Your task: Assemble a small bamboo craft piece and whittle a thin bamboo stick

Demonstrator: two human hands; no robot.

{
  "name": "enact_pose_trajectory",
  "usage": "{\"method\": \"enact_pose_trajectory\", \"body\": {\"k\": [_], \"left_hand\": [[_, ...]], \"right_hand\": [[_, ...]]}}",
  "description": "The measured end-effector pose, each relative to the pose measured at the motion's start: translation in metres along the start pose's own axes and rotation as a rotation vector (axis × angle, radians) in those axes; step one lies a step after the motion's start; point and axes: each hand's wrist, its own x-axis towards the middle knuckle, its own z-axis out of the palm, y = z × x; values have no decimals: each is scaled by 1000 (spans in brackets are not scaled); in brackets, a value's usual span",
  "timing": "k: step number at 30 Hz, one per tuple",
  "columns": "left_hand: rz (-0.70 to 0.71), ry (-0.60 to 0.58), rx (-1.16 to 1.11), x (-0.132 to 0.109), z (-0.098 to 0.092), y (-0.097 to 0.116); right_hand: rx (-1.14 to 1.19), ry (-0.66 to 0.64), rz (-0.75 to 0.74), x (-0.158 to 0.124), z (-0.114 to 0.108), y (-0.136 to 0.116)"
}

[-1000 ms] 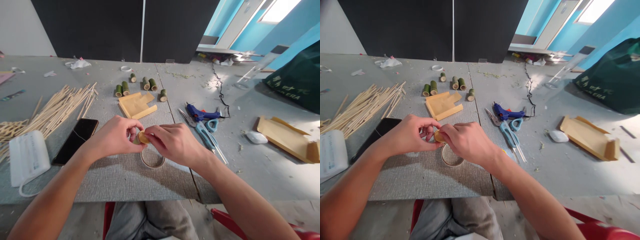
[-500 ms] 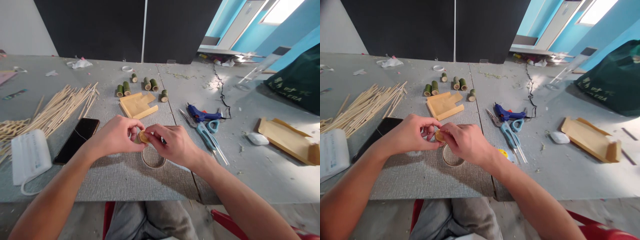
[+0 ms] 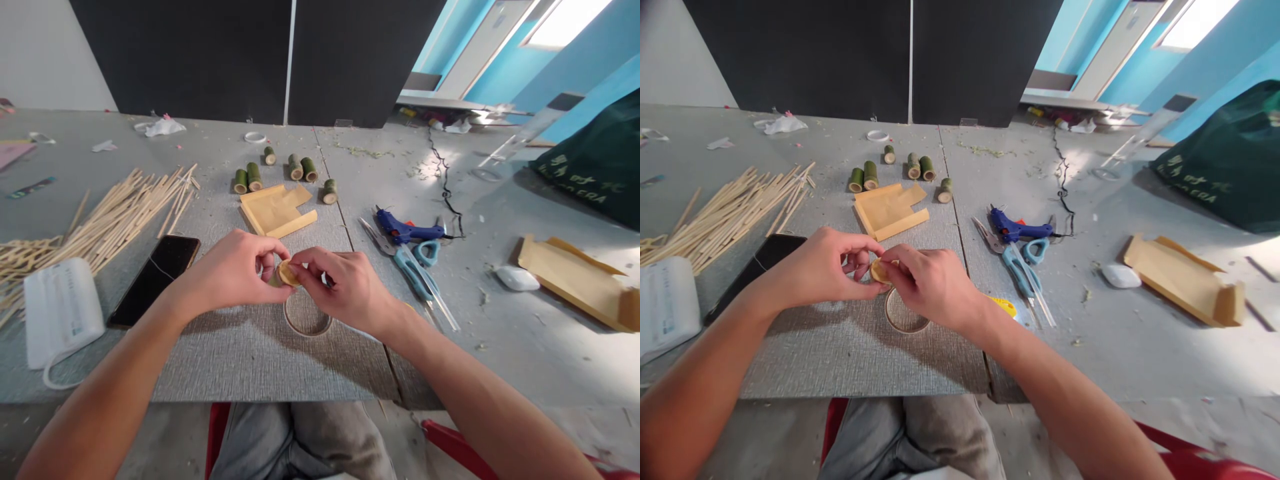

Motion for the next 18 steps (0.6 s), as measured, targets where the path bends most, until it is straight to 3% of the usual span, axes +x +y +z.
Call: {"method": "enact_pose_trajectory", "body": {"k": [7,18], "left_hand": [[-5,1,-10,0,-2,3],[-4,-19,-36,0,-2,2]], "right_hand": [[51,74,60,0,4,-2],[181,63,132,1,6,-4]]}}
